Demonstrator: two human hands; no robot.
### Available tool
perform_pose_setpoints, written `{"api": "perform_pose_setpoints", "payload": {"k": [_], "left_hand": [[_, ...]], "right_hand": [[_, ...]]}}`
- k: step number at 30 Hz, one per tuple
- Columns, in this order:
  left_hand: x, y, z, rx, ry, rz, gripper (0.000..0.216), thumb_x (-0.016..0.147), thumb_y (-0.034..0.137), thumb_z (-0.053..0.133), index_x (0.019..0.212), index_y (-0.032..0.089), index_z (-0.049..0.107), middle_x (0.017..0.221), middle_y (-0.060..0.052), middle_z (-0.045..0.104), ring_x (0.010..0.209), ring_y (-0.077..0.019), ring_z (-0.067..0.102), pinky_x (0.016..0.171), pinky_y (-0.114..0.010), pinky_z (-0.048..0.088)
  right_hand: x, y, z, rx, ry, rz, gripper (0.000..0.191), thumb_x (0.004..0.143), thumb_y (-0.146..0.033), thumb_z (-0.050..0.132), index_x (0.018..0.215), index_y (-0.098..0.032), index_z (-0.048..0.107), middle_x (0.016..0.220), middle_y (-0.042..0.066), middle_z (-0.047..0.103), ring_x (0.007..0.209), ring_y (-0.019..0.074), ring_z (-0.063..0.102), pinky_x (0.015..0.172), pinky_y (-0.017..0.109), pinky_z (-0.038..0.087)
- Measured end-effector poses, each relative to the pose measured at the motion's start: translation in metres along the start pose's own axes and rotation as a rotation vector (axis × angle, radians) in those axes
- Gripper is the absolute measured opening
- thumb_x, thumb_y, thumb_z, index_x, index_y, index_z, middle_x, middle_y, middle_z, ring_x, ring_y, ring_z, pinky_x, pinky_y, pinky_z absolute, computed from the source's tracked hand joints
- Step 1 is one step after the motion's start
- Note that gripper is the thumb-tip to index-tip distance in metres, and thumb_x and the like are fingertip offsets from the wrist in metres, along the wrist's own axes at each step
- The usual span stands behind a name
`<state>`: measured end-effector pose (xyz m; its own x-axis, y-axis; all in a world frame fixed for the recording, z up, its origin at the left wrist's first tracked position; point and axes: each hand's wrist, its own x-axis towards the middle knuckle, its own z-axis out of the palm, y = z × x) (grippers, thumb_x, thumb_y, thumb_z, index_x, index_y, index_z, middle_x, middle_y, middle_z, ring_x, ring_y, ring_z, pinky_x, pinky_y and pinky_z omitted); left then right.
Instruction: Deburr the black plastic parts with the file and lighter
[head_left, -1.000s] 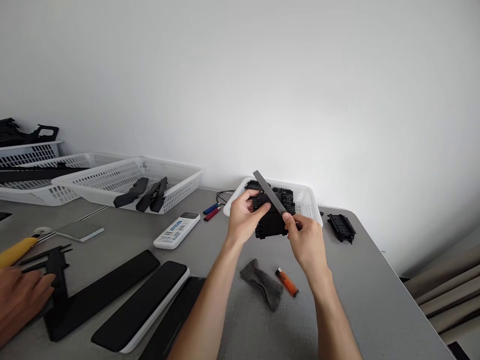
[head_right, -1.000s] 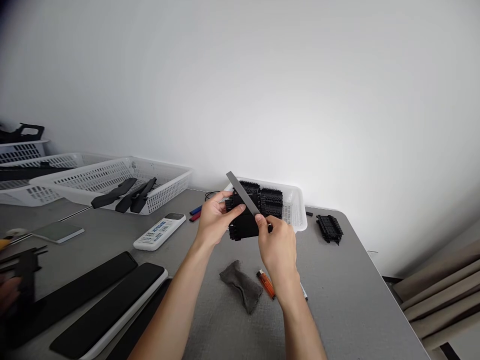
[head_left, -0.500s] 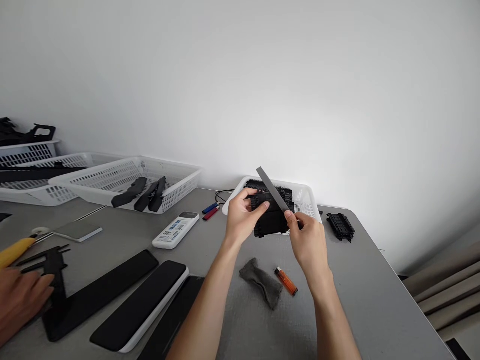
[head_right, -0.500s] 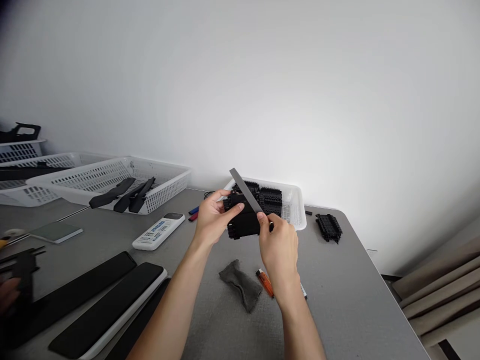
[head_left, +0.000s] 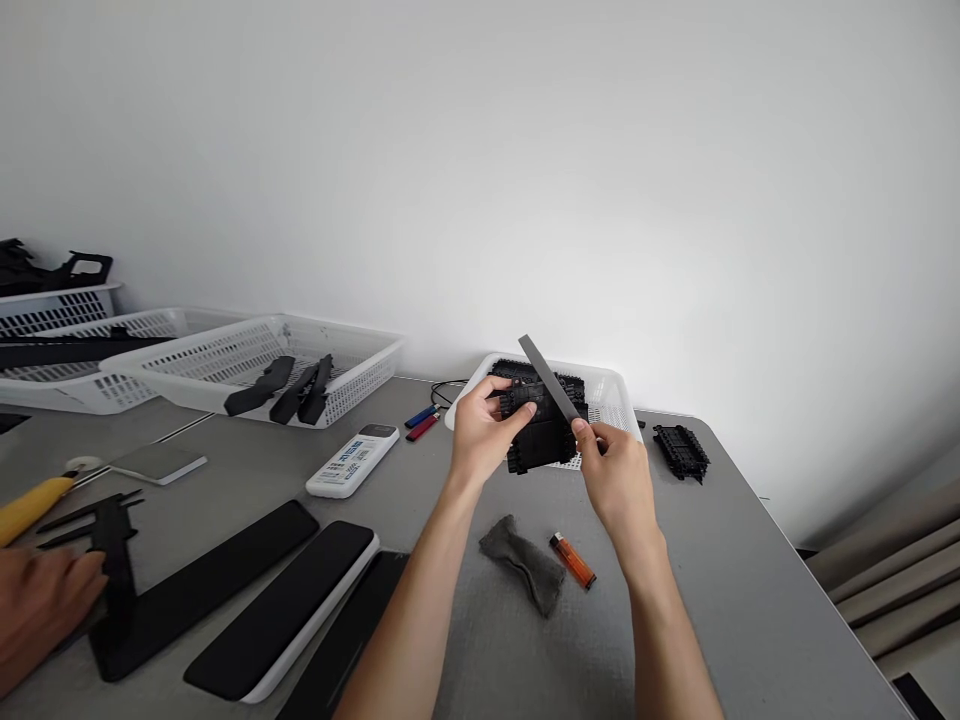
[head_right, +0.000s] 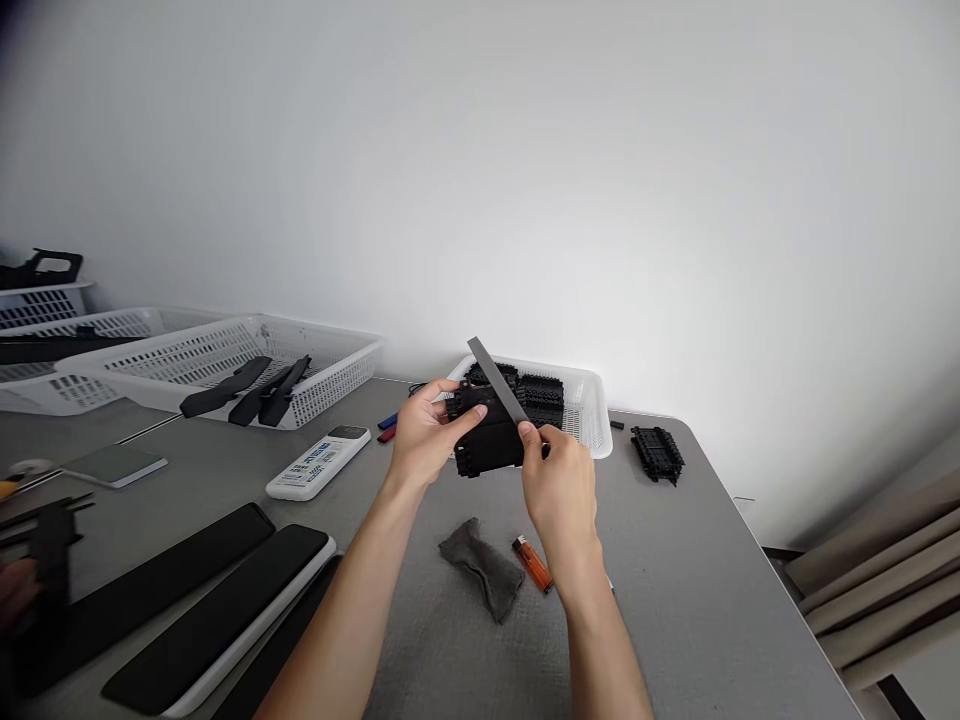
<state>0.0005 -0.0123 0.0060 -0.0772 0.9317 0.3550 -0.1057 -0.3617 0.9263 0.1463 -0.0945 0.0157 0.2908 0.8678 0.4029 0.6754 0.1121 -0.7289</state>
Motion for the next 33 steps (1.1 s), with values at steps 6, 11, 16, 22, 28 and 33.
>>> {"api": "perform_pose_setpoints", "payload": {"k": [6, 11, 16, 22, 28, 33], "left_hand": [[0.0006, -0.0013, 0.0017, 0.010, -0.007, -0.009, 0.037, 0.063, 0.030, 0.081, 0.094, 0.018, 0.064, 0.075, -0.002, 0.074, 0.066, -0.0187, 0.070, 0.063, -0.026, 0.053], [-0.0004, -0.0014, 0.0031, 0.000, 0.027, -0.025, 0.040, 0.062, 0.029, 0.081, 0.096, 0.017, 0.064, 0.076, -0.004, 0.075, 0.067, -0.0187, 0.070, 0.062, -0.026, 0.052], [-0.0012, -0.0001, 0.0052, 0.012, -0.013, -0.024, 0.038, 0.063, 0.031, 0.082, 0.094, 0.017, 0.066, 0.077, -0.004, 0.076, 0.068, -0.0195, 0.071, 0.062, -0.026, 0.052], [-0.0005, -0.0004, 0.0042, -0.040, 0.010, -0.033, 0.041, 0.062, 0.031, 0.082, 0.095, 0.017, 0.065, 0.075, -0.003, 0.074, 0.067, -0.0198, 0.070, 0.062, -0.027, 0.053], [-0.0011, -0.0010, 0.0061, -0.026, -0.007, -0.043, 0.038, 0.063, 0.030, 0.081, 0.095, 0.017, 0.065, 0.075, -0.003, 0.075, 0.066, -0.0185, 0.070, 0.061, -0.025, 0.052], [-0.0036, 0.0032, 0.0070, -0.001, -0.007, -0.022, 0.036, 0.064, 0.030, 0.080, 0.094, 0.018, 0.064, 0.074, -0.003, 0.075, 0.063, -0.0183, 0.069, 0.058, -0.025, 0.051]], "right_hand": [[0.0019, 0.0013, 0.0020, 0.064, -0.083, -0.002, 0.049, 0.099, -0.053, 0.041, 0.061, -0.023, 0.048, 0.054, -0.001, 0.050, 0.050, 0.0136, 0.036, 0.052, 0.029, 0.023], [0.0034, 0.0019, 0.0011, -0.014, -0.009, 0.019, 0.050, 0.099, -0.050, 0.042, 0.057, -0.023, 0.038, 0.050, -0.002, 0.044, 0.049, 0.0132, 0.027, 0.052, 0.030, 0.019], [0.0012, -0.0014, 0.0025, 0.018, -0.057, -0.020, 0.049, 0.098, -0.052, 0.044, 0.059, -0.023, 0.040, 0.051, -0.003, 0.044, 0.050, 0.0127, 0.029, 0.051, 0.028, 0.020], [0.0013, -0.0016, 0.0014, -0.026, -0.014, -0.007, 0.049, 0.098, -0.051, 0.044, 0.058, -0.023, 0.039, 0.050, -0.003, 0.042, 0.049, 0.0127, 0.024, 0.051, 0.029, 0.019], [0.0003, -0.0020, 0.0002, -0.010, -0.027, -0.013, 0.048, 0.098, -0.051, 0.044, 0.059, -0.023, 0.037, 0.051, -0.003, 0.040, 0.051, 0.0131, 0.023, 0.052, 0.029, 0.019], [0.0021, -0.0019, 0.0017, -0.028, -0.050, -0.010, 0.048, 0.097, -0.052, 0.045, 0.059, -0.023, 0.037, 0.052, -0.003, 0.039, 0.052, 0.0136, 0.024, 0.053, 0.029, 0.020]]}}
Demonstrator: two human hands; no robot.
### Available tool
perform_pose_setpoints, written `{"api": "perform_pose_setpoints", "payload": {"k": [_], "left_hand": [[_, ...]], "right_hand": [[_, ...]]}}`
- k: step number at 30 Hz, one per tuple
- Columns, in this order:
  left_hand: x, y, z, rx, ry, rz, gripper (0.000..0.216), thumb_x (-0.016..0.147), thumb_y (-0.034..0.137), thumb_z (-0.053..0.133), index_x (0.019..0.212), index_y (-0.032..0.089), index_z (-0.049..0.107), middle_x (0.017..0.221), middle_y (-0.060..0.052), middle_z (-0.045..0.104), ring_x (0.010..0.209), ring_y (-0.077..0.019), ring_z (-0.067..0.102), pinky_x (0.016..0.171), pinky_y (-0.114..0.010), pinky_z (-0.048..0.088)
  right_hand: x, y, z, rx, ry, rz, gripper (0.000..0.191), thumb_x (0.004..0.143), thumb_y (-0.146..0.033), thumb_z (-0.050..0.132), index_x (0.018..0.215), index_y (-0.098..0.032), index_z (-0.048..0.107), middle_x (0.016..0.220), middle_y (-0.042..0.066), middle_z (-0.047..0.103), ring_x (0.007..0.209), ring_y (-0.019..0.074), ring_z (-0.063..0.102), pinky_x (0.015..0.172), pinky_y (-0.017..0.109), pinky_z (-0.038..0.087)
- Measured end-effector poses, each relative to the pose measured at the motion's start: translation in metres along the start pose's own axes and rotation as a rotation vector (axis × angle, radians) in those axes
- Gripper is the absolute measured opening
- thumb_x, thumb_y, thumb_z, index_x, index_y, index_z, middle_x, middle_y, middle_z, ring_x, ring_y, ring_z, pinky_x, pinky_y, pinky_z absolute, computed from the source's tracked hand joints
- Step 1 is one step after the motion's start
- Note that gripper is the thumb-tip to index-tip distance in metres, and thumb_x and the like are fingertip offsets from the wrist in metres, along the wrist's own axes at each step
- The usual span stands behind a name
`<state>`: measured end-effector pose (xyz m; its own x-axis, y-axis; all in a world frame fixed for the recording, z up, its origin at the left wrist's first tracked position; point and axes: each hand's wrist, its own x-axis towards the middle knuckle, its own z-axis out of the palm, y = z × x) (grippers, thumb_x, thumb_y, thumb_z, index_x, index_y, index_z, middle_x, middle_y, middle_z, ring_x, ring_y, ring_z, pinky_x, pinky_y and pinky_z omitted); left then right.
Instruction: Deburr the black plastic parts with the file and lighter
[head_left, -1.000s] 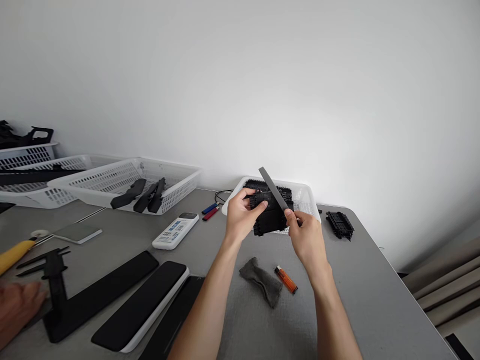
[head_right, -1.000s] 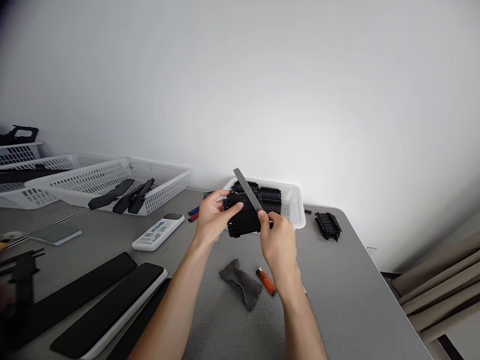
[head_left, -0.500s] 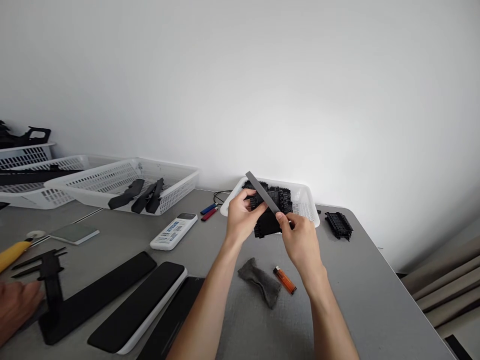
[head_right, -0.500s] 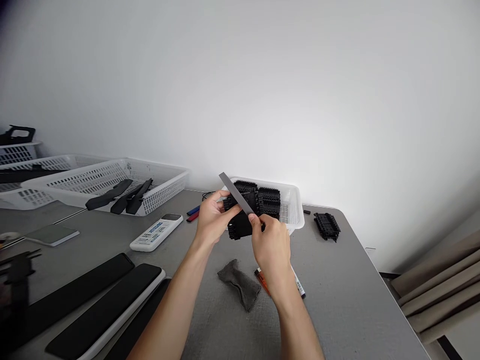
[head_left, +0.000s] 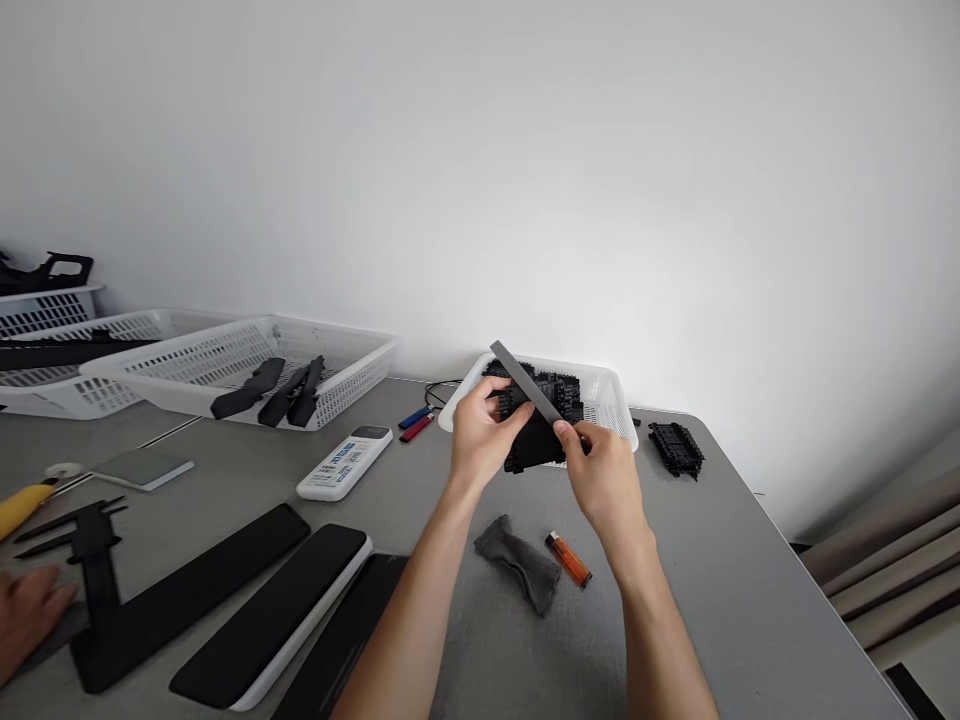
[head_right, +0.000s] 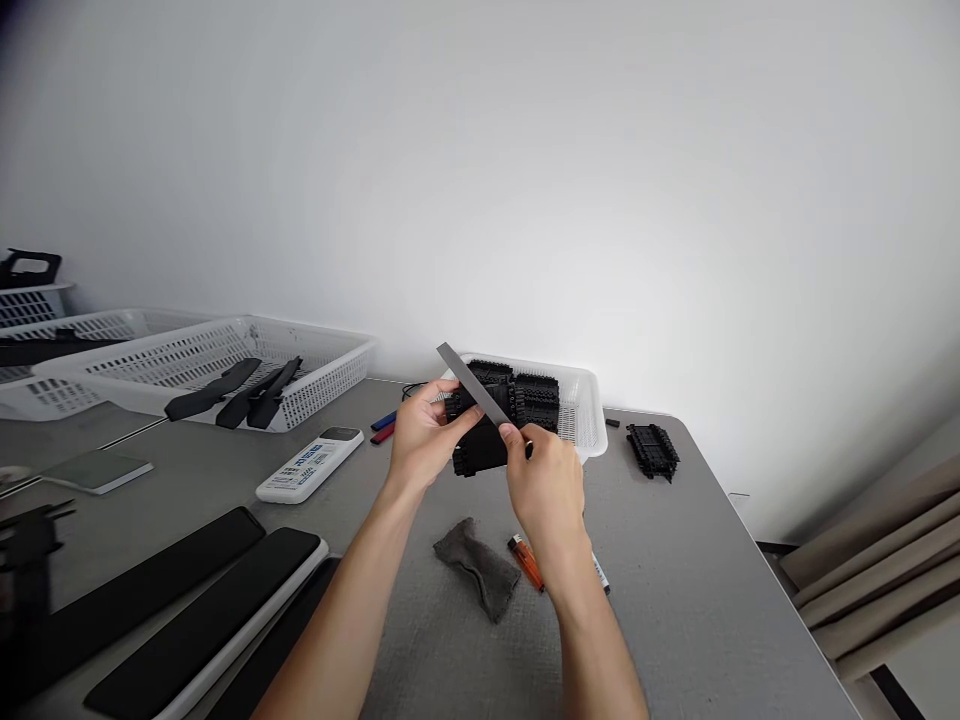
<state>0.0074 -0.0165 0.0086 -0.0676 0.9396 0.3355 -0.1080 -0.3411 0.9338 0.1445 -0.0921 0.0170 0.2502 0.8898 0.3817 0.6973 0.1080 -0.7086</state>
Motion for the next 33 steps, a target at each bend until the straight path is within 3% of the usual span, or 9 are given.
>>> {"api": "perform_pose_setpoints", "payload": {"k": [5, 13, 21, 33], "left_hand": [[0.001, -0.001, -0.003, 0.010, 0.038, -0.005, 0.039, 0.061, 0.029, 0.081, 0.095, 0.017, 0.063, 0.074, -0.003, 0.075, 0.065, -0.0189, 0.069, 0.060, -0.025, 0.050], [-0.002, 0.000, 0.001, 0.068, 0.002, 0.094, 0.030, 0.069, 0.029, 0.076, 0.094, 0.017, 0.064, 0.071, -0.001, 0.072, 0.063, -0.0155, 0.065, 0.057, -0.022, 0.046], [0.000, 0.001, -0.003, 0.025, 0.056, 0.047, 0.035, 0.065, 0.031, 0.077, 0.094, 0.018, 0.061, 0.072, -0.001, 0.072, 0.066, -0.0175, 0.067, 0.060, -0.024, 0.050], [-0.001, -0.001, -0.002, 0.142, -0.036, 0.153, 0.024, 0.073, 0.030, 0.073, 0.091, 0.019, 0.061, 0.071, 0.000, 0.070, 0.062, -0.0143, 0.063, 0.056, -0.022, 0.044]], "right_hand": [[0.003, 0.008, -0.011, 0.006, 0.038, 0.040, 0.049, 0.098, -0.053, 0.043, 0.059, -0.022, 0.040, 0.051, -0.003, 0.040, 0.052, 0.0131, 0.026, 0.052, 0.029, 0.019], [-0.004, -0.001, -0.004, 0.074, -0.082, 0.010, 0.049, 0.097, -0.055, 0.044, 0.060, -0.022, 0.040, 0.052, -0.004, 0.040, 0.052, 0.0124, 0.027, 0.050, 0.027, 0.020], [0.002, 0.008, -0.014, 0.030, 0.024, 0.071, 0.049, 0.097, -0.054, 0.044, 0.060, -0.022, 0.047, 0.052, -0.002, 0.044, 0.052, 0.0133, 0.030, 0.051, 0.028, 0.021], [-0.001, 0.002, -0.005, 0.100, -0.030, 0.012, 0.049, 0.095, -0.055, 0.047, 0.060, -0.021, 0.050, 0.051, -0.003, 0.044, 0.051, 0.0126, 0.032, 0.049, 0.028, 0.022]]}}
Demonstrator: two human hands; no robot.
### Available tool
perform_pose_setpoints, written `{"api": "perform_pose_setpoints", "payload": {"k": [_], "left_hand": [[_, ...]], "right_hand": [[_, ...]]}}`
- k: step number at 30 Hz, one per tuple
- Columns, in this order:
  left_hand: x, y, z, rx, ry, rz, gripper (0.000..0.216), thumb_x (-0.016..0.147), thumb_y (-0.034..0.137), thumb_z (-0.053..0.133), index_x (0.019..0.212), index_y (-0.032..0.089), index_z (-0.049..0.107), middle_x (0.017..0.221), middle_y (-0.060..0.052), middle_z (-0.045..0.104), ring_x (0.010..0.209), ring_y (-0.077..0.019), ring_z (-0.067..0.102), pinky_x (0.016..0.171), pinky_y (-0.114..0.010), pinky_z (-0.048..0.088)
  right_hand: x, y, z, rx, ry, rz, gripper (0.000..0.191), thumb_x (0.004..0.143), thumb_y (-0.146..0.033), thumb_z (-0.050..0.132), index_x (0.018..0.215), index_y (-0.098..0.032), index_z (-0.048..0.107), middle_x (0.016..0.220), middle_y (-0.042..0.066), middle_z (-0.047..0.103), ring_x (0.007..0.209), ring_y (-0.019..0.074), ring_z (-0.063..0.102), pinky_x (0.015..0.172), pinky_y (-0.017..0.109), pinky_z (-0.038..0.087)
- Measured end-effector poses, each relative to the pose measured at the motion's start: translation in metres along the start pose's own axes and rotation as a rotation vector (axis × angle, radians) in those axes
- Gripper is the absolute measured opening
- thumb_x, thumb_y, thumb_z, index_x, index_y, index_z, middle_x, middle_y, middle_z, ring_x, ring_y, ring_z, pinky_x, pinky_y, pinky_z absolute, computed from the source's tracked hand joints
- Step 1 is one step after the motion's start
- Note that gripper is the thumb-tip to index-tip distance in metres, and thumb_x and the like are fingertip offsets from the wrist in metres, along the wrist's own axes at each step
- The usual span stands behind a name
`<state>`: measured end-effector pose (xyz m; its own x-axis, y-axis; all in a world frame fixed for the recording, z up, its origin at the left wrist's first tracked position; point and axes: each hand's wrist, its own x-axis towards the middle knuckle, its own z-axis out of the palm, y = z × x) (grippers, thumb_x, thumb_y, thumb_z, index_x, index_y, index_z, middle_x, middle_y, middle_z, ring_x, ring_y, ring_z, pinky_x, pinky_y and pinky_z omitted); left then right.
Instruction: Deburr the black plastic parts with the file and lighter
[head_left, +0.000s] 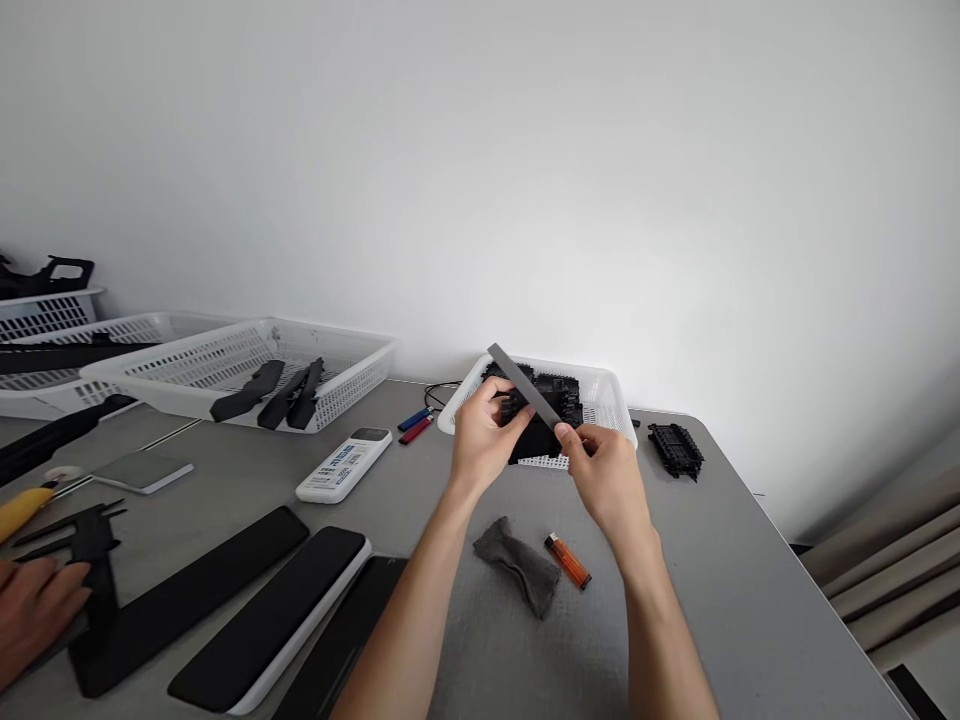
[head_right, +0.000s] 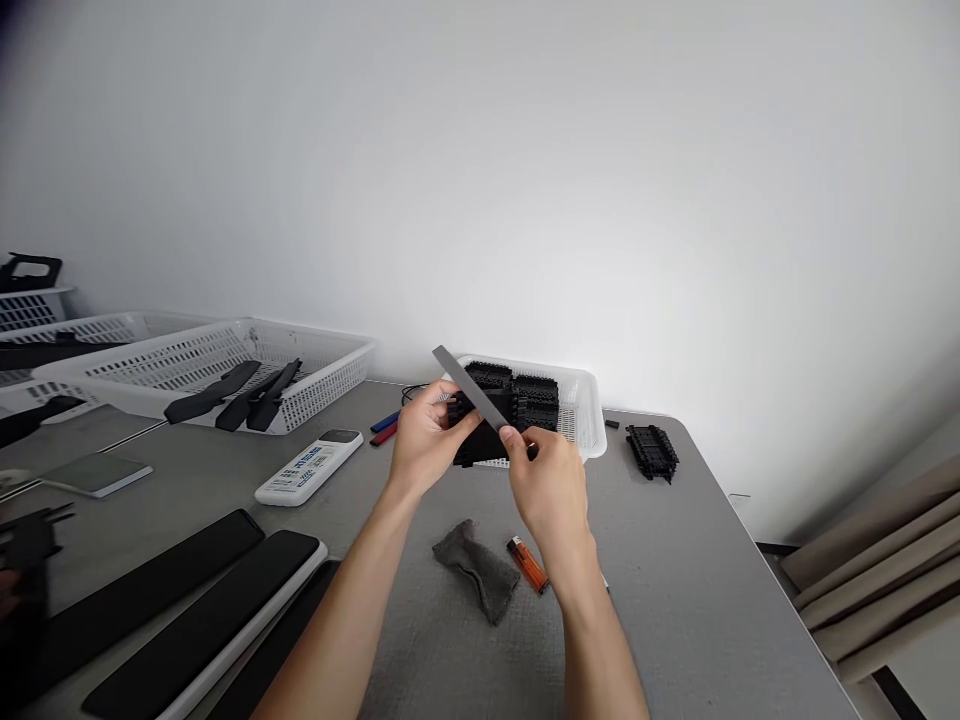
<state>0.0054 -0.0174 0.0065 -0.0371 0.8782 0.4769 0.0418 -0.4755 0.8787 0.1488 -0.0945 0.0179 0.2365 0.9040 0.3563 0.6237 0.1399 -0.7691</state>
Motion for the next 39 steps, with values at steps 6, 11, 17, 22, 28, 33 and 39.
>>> {"api": "perform_pose_setpoints", "payload": {"k": [6, 11, 17, 22, 28, 33, 39], "left_hand": [[0.000, -0.002, -0.004, -0.030, -0.021, -0.037, 0.031, 0.074, 0.033, 0.073, 0.096, 0.020, 0.057, 0.075, -0.002, 0.073, 0.066, -0.0176, 0.067, 0.060, -0.024, 0.049], [-0.007, 0.001, 0.005, 0.108, -0.184, 0.110, 0.019, 0.081, 0.032, 0.069, 0.090, 0.021, 0.057, 0.080, -0.002, 0.070, 0.073, -0.0164, 0.066, 0.063, -0.023, 0.046], [-0.015, 0.006, 0.010, 0.290, -0.292, 0.262, 0.009, 0.088, 0.029, 0.060, 0.085, 0.021, 0.058, 0.068, 0.004, 0.057, 0.063, -0.0114, 0.053, 0.058, -0.022, 0.038], [-0.014, 0.009, 0.007, 0.218, -0.242, 0.194, 0.012, 0.085, 0.031, 0.065, 0.087, 0.021, 0.057, 0.074, 0.002, 0.065, 0.068, -0.0135, 0.060, 0.061, -0.022, 0.042], [-0.008, 0.008, 0.005, 0.028, -0.104, -0.010, 0.021, 0.072, 0.026, 0.070, 0.083, 0.022, 0.053, 0.078, 0.001, 0.067, 0.072, -0.0160, 0.064, 0.065, -0.024, 0.046], [0.001, 0.002, 0.002, -0.167, 0.130, -0.146, 0.031, 0.058, 0.019, 0.069, 0.081, 0.022, 0.048, 0.077, 0.004, 0.057, 0.068, -0.0117, 0.055, 0.062, -0.021, 0.041], [0.001, 0.005, -0.002, -0.278, 0.095, -0.245, 0.035, 0.058, 0.023, 0.075, 0.081, 0.022, 0.048, 0.070, 0.006, 0.054, 0.064, -0.0108, 0.053, 0.061, -0.021, 0.041]], "right_hand": [[0.005, 0.008, -0.016, 0.080, 0.119, 0.075, 0.052, 0.093, -0.064, 0.045, 0.063, -0.021, 0.052, 0.054, -0.003, 0.043, 0.049, 0.0118, 0.029, 0.048, 0.028, 0.023], [0.005, 0.000, -0.012, 0.071, 0.227, 0.113, 0.051, 0.082, -0.073, 0.057, 0.089, -0.022, 0.056, 0.065, -0.003, 0.050, 0.056, 0.0149, 0.043, 0.053, 0.027, 0.034], [0.010, 0.003, -0.010, 0.036, 0.183, 0.145, 0.059, 0.067, -0.072, 0.072, 0.095, -0.023, 0.054, 0.078, 0.000, 0.057, 0.070, 0.0195, 0.053, 0.060, 0.029, 0.039], [0.017, 0.018, -0.014, 0.215, 0.154, 0.090, 0.049, 0.071, -0.065, 0.072, 0.088, -0.022, 0.055, 0.067, -0.005, 0.046, 0.061, 0.0143, 0.044, 0.057, 0.026, 0.035], [0.017, 0.020, -0.013, 0.273, 0.202, 0.078, 0.042, 0.080, -0.061, 0.065, 0.088, -0.022, 0.055, 0.063, -0.008, 0.038, 0.054, 0.0118, 0.036, 0.052, 0.025, 0.030], [0.016, 0.019, -0.014, 0.240, 0.032, 0.097, 0.048, 0.075, -0.062, 0.069, 0.095, -0.020, 0.059, 0.067, -0.005, 0.046, 0.058, 0.0136, 0.041, 0.054, 0.026, 0.032], [0.017, 0.020, -0.011, 0.239, -0.011, 0.062, 0.035, 0.081, -0.053, 0.063, 0.072, -0.021, 0.051, 0.061, -0.006, 0.040, 0.056, 0.0120, 0.034, 0.053, 0.026, 0.027]]}}
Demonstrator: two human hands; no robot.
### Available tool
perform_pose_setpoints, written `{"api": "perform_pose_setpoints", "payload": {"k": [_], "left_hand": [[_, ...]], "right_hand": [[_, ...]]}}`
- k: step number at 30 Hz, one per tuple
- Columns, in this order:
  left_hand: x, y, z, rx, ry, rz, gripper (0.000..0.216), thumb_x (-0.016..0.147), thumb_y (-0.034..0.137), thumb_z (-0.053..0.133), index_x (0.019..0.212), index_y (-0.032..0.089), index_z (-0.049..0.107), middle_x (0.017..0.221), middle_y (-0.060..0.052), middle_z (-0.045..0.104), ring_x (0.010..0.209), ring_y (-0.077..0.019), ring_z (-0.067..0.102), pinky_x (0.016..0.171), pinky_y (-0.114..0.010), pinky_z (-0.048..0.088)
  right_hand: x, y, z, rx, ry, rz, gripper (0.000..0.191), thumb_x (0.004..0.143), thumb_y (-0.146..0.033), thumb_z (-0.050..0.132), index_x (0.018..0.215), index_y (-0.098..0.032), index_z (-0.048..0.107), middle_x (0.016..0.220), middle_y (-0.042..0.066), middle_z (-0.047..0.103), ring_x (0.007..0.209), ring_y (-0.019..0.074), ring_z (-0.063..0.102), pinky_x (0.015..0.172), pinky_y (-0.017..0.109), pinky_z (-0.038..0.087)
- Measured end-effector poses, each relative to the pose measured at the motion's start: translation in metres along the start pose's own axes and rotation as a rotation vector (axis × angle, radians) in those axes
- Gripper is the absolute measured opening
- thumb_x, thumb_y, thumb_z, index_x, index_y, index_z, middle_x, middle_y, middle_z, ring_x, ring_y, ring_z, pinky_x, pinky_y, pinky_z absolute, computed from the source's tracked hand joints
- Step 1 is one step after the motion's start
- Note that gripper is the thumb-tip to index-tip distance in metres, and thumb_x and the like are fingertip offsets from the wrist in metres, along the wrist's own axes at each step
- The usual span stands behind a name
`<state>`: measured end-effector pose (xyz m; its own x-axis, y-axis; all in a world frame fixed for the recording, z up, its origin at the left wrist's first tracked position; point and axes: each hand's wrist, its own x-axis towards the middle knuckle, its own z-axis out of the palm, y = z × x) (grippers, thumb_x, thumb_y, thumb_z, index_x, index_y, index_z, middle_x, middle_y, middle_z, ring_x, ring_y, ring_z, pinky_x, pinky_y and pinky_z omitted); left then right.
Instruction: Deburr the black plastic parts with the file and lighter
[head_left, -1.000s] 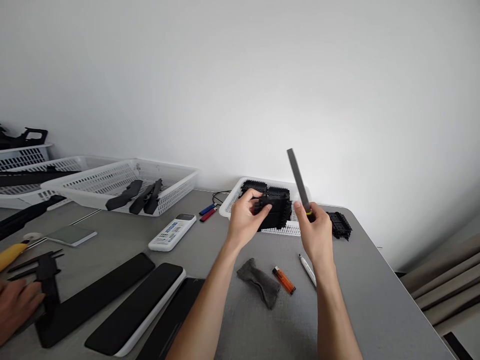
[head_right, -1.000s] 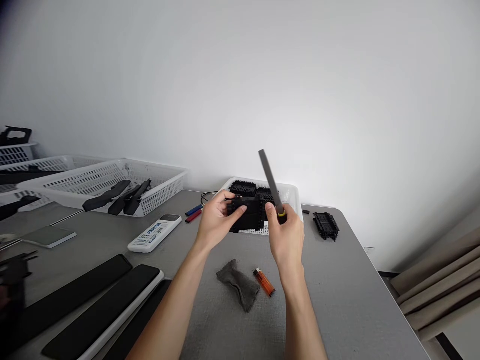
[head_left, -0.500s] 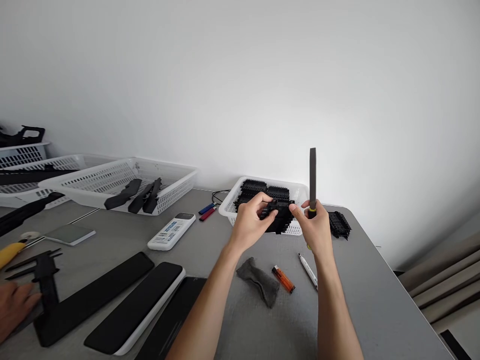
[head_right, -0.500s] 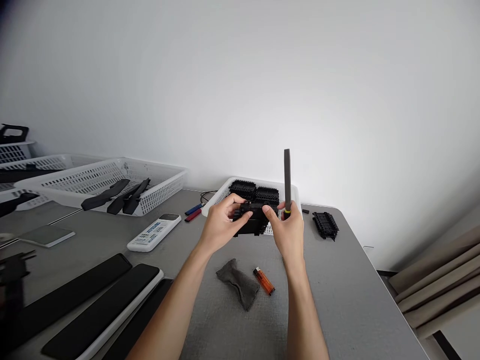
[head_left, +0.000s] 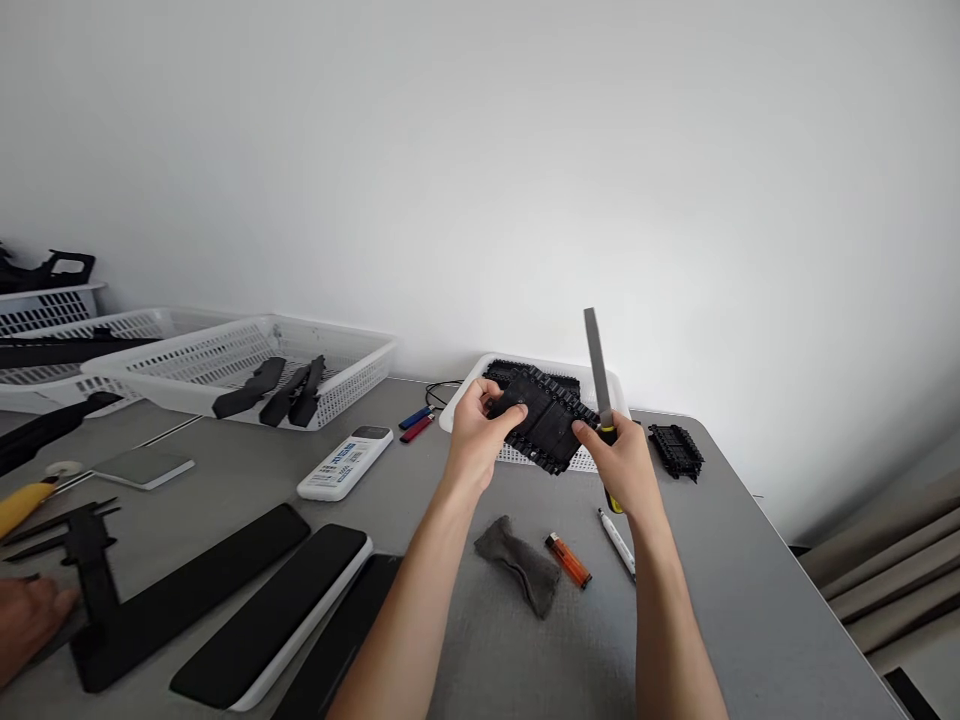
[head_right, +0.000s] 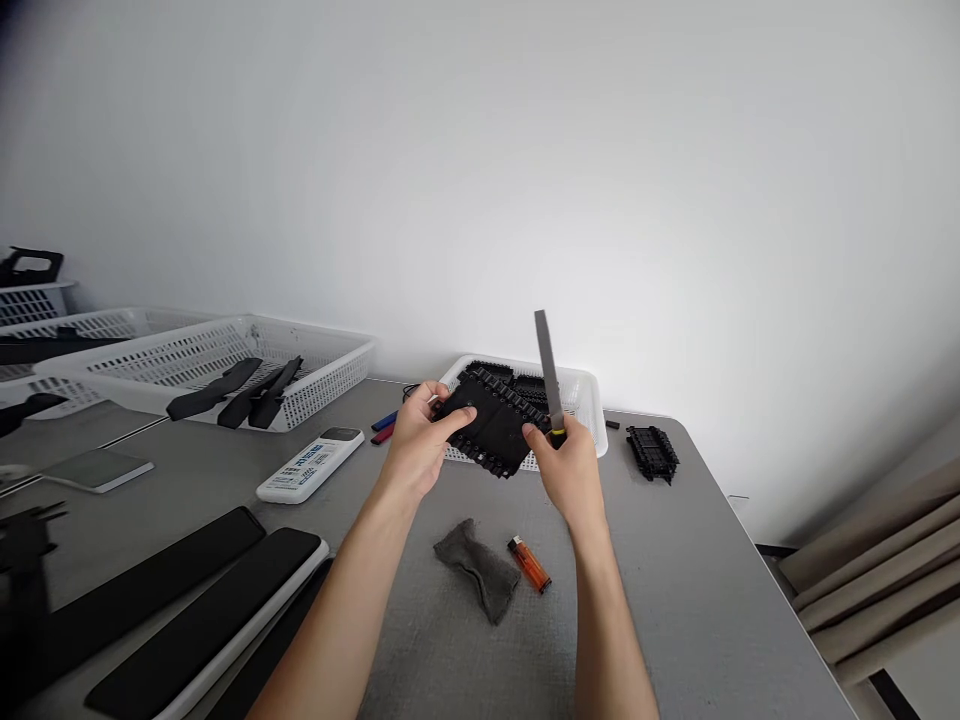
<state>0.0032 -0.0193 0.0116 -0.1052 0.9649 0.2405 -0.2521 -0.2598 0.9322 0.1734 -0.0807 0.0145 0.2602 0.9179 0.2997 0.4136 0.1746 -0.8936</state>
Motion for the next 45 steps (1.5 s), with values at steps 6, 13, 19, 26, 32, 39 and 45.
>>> {"api": "perform_pose_setpoints", "payload": {"k": [6, 13, 19, 26, 32, 39, 45], "left_hand": [[-0.001, -0.003, -0.004, 0.167, -0.289, -0.082, 0.027, 0.065, 0.025, 0.076, 0.090, 0.017, 0.070, 0.081, -0.005, 0.073, 0.084, -0.0234, 0.070, 0.074, -0.031, 0.051], [0.003, -0.006, -0.005, 0.077, -0.206, -0.070, 0.032, 0.063, 0.027, 0.080, 0.092, 0.017, 0.070, 0.075, -0.004, 0.075, 0.084, -0.0258, 0.073, 0.081, -0.036, 0.052], [0.003, -0.005, -0.005, 0.026, -0.169, -0.034, 0.037, 0.062, 0.029, 0.082, 0.093, 0.017, 0.067, 0.074, -0.003, 0.075, 0.079, -0.0233, 0.072, 0.078, -0.034, 0.053], [-0.002, 0.002, -0.003, 0.008, -0.157, 0.025, 0.036, 0.063, 0.026, 0.080, 0.097, 0.018, 0.069, 0.074, -0.003, 0.074, 0.081, -0.0236, 0.072, 0.080, -0.034, 0.055], [-0.003, 0.002, -0.001, 0.045, -0.165, 0.041, 0.027, 0.062, 0.028, 0.080, 0.085, 0.018, 0.069, 0.067, -0.002, 0.071, 0.075, -0.0239, 0.071, 0.076, -0.035, 0.055], [-0.002, 0.002, -0.005, -0.001, -0.170, 0.079, 0.037, 0.062, 0.029, 0.083, 0.095, 0.017, 0.071, 0.070, -0.003, 0.073, 0.080, -0.0246, 0.072, 0.079, -0.035, 0.055], [0.000, 0.005, -0.008, -0.014, -0.127, 0.044, 0.046, 0.060, 0.030, 0.084, 0.101, 0.017, 0.069, 0.070, -0.003, 0.073, 0.077, -0.0240, 0.072, 0.076, -0.034, 0.055]], "right_hand": [[0.001, 0.003, -0.004, -0.039, 0.158, -0.036, 0.032, 0.081, -0.050, 0.064, 0.079, -0.020, 0.055, 0.062, -0.005, 0.044, 0.056, 0.0126, 0.036, 0.052, 0.026, 0.028], [0.003, 0.006, -0.010, 0.037, 0.213, -0.088, 0.045, 0.088, -0.065, 0.052, 0.087, -0.020, 0.059, 0.059, -0.005, 0.040, 0.051, 0.0122, 0.034, 0.049, 0.026, 0.027], [-0.001, 0.005, -0.012, 0.067, 0.031, -0.203, 0.059, 0.094, -0.071, 0.038, 0.063, -0.022, 0.047, 0.053, -0.004, 0.036, 0.051, 0.0120, 0.032, 0.050, 0.027, 0.026], [-0.005, -0.005, -0.009, -0.221, 0.061, -0.162, 0.053, 0.082, -0.070, 0.062, 0.064, -0.022, 0.045, 0.056, -0.004, 0.046, 0.051, 0.0107, 0.034, 0.050, 0.025, 0.026], [-0.007, -0.005, -0.005, -0.287, 0.096, -0.123, 0.056, 0.078, -0.068, 0.067, 0.060, -0.023, 0.038, 0.047, -0.007, 0.034, 0.046, 0.0098, 0.024, 0.047, 0.026, 0.020], [-0.003, -0.001, -0.011, -0.196, 0.141, -0.065, 0.057, 0.072, -0.072, 0.072, 0.058, -0.023, 0.047, 0.051, -0.003, 0.050, 0.048, 0.0117, 0.038, 0.048, 0.026, 0.029], [-0.003, 0.003, -0.022, -0.219, 0.204, -0.076, 0.059, 0.073, -0.070, 0.072, 0.058, -0.023, 0.041, 0.047, -0.004, 0.046, 0.047, 0.0108, 0.034, 0.047, 0.026, 0.028]]}}
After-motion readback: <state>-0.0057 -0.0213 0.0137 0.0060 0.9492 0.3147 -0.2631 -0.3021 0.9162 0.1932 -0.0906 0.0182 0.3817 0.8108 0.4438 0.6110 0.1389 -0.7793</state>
